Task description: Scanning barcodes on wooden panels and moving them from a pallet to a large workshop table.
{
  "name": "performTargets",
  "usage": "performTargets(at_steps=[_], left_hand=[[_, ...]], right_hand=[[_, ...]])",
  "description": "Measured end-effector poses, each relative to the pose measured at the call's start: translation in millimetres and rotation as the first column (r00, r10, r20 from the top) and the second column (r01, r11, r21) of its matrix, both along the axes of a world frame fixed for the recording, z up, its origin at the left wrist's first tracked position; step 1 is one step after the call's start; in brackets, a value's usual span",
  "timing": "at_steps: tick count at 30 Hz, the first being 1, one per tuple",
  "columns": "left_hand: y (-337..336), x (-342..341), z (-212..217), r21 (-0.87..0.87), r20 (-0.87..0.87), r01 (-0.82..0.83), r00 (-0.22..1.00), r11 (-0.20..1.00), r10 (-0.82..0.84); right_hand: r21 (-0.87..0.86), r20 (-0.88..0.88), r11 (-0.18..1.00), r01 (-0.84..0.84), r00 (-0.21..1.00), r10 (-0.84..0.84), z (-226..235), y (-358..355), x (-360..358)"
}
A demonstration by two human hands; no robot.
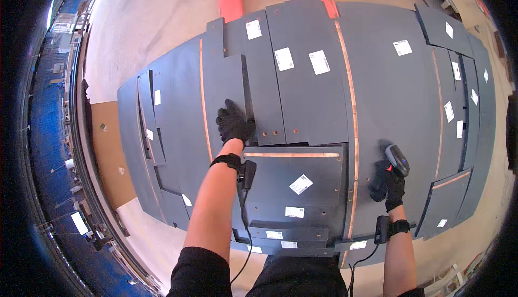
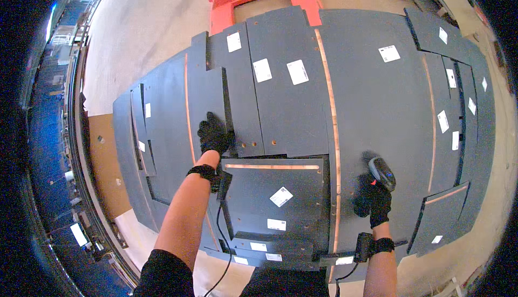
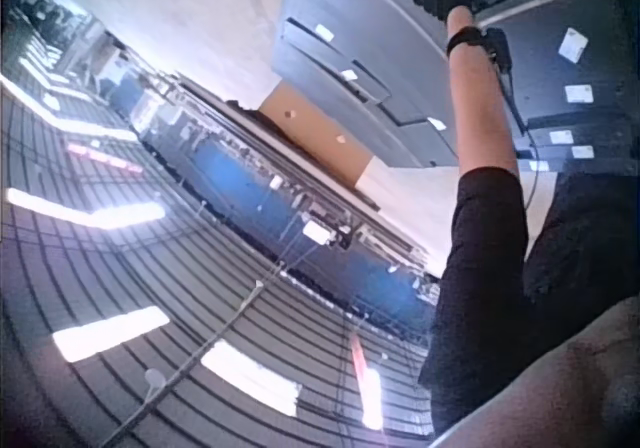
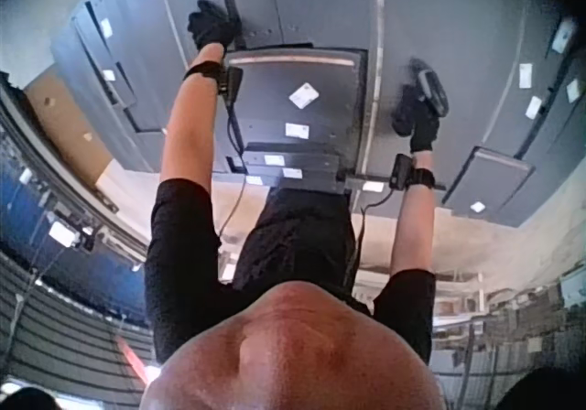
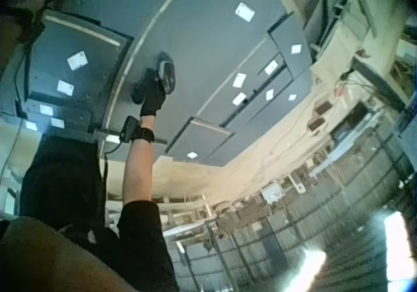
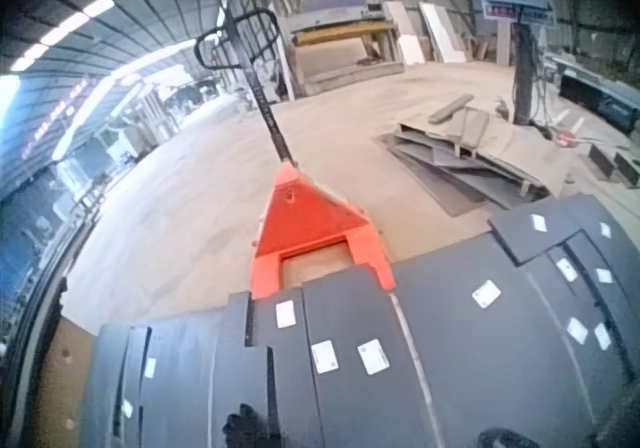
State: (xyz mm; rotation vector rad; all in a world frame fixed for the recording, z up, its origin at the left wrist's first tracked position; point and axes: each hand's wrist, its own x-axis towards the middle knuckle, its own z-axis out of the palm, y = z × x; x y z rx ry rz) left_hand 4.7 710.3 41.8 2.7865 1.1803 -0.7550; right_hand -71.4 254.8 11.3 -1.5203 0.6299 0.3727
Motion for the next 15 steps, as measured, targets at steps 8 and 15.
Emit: performTargets(at_steps=[8, 15], left_hand=[[45.9, -12.8, -9.4, -0.604, 0.469, 0.315, 0.883, 0.732, 0.006], [95.2, -47.1, -2.4, -0.162, 0.369, 0.201, 0.920, 0.966, -0.130]], right_hand=[[-0.110, -0.053, 0.993, -0.030, 0.998, 0.024, -10.2, -12.9, -3.8], [-0.217, -0.081, 0.973, -0.079, 0.995, 0.063, -20.4, -19.2, -6.8]])
